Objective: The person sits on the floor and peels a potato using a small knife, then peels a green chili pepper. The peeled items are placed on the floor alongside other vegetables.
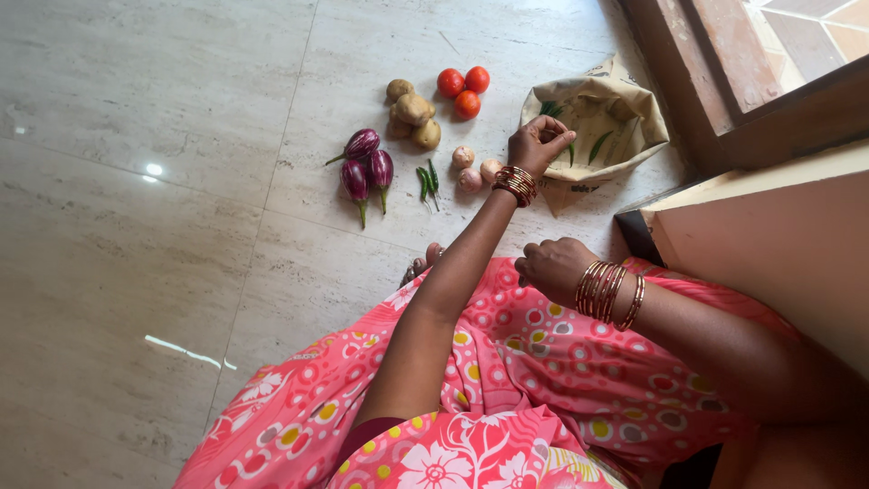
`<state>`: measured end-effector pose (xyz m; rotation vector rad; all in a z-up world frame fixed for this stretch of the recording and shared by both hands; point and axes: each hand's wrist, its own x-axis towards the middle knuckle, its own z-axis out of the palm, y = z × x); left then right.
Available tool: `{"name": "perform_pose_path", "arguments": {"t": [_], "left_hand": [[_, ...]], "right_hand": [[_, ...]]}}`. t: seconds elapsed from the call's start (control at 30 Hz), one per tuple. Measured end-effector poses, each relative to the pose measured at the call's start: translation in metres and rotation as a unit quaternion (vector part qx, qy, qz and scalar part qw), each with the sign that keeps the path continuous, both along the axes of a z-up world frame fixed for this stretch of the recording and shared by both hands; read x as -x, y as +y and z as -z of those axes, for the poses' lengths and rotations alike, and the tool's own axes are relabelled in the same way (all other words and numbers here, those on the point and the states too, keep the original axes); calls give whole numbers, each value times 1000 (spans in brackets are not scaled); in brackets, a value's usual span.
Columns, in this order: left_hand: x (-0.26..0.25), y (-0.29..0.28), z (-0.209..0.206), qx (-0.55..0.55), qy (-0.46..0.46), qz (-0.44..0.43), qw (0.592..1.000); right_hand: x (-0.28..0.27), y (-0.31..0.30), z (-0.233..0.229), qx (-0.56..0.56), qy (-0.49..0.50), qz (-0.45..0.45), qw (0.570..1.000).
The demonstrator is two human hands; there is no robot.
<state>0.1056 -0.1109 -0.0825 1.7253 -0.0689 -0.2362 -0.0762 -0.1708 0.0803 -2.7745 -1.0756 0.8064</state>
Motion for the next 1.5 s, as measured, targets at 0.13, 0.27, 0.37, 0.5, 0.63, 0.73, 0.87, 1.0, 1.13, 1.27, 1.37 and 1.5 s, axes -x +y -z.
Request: {"name": "perform_pose_path", "arguments": {"t": [0.13, 0.27, 0.37, 0.5, 0.63, 0.73, 0.87, 1.0, 1.13, 1.27, 1.37, 1.5], "left_hand": [[8, 20, 5, 136, 52, -32, 989], [24, 54, -1, 242, 94, -69, 963], [44, 89, -12, 282, 129, -123, 943], [85, 122, -26, 362, 144, -187, 902], [113, 137, -34, 436, 180, -243, 848], [127, 138, -45, 443, 189, -253, 839], [138, 140, -72, 421, 187, -249, 852], [159, 136, -86, 445, 175, -237, 846], [187, 135, -80, 468, 201, -227, 830], [184, 127, -66, 531, 201, -186, 802], [169, 117, -59, 554, 200, -167, 790], [155, 106, -57, 572, 203, -166, 777]], "right_hand": [[-11, -7, 1, -13, -6, 12, 1000], [-28, -14, -7, -29, -15, 53, 998], [-41, -11, -15, -43, -80, 76, 993], [-46, -7, -30, -122, -158, 117, 973], [-45, 4, -47, -246, -220, 160, 930], [-41, 14, -57, -338, -232, 155, 899], [-31, 29, -67, -409, -236, 116, 874], [-17, 36, -71, -440, -242, 79, 861], [-7, 44, -73, -428, -247, 44, 868], [-4, 53, -68, -400, -237, 27, 885], [-7, 52, -61, -391, -244, 41, 886], [-23, 49, -47, -400, -255, 81, 877]]}}
